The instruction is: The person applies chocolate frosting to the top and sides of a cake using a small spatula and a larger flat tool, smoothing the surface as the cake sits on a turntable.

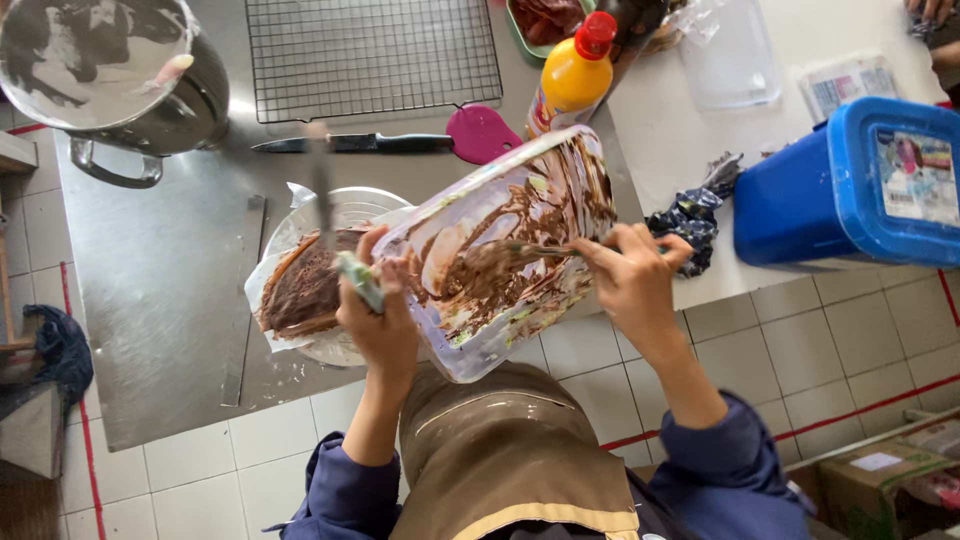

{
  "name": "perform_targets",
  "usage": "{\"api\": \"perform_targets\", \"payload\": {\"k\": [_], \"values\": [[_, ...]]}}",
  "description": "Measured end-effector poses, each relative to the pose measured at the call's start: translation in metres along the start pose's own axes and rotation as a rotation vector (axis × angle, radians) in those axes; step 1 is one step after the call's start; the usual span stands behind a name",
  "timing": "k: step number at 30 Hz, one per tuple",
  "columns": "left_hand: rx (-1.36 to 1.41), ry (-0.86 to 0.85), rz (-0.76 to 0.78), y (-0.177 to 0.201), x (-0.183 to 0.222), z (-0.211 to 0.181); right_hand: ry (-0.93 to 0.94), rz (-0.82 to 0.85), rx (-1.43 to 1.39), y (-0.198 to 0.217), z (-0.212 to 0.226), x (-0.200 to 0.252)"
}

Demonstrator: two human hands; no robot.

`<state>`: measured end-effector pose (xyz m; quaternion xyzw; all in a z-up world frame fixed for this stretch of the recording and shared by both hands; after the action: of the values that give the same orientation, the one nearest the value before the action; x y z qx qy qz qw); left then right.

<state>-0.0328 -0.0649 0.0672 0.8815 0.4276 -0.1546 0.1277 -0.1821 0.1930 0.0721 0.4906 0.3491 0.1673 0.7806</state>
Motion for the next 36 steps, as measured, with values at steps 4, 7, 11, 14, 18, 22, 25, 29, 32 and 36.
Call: {"api": "perform_targets", "payload": {"k": [4,7,11,14,18,22,25,29,32,36], "values": [[0.038,-0.065,-0.085,0.010,-0.006,-0.018,-0.078,-0.028,-0.120,-0.016,0.020,0.014],[-0.042,-0.091,-0.073,0.010,-0.008,-0.035,-0.110,0.051,-0.269,-0.035,0.050,0.019],[-0.131,0.169,-0.131,0.032,-0.019,-0.028,-0.302,0.309,-0.483,-0.047,0.057,0.010],[-0.182,-0.289,-0.206,0.057,-0.033,-0.056,-0.311,0.446,-0.943,-0.048,0.070,-0.005],[-0.046,-0.209,-0.347,0.113,-0.040,-0.051,-0.241,0.340,-1.091,-0.031,0.089,-0.026],[-0.101,-0.288,-0.657,0.212,-0.043,-0.052,-0.165,0.078,-0.981,-0.024,0.110,-0.040],[-0.139,-0.255,-0.806,0.265,-0.028,-0.049,-0.061,0.000,-0.760,-0.046,0.128,-0.041],[-0.325,-0.124,-1.007,0.319,-0.008,-0.017,0.203,-0.160,-0.350,-0.086,0.150,-0.026],[-0.506,-0.045,-1.036,0.340,-0.006,0.001,0.241,-0.040,-0.098,-0.089,0.132,-0.010],[-0.211,-0.127,-0.886,0.317,-0.025,-0.004,0.010,0.008,-0.109,-0.042,0.096,-0.001]]}}
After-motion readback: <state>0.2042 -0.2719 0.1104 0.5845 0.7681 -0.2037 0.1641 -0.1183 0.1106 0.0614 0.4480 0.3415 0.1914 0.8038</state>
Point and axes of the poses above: each hand's wrist, its own x-axis away from the middle knuckle, its own y-axis out of the back of the hand, z = x × y, the point moved 6 cm from there along -x, towards the middle knuckle, and after that the axes turned 1 degree about -y, right-handed, at the moved point
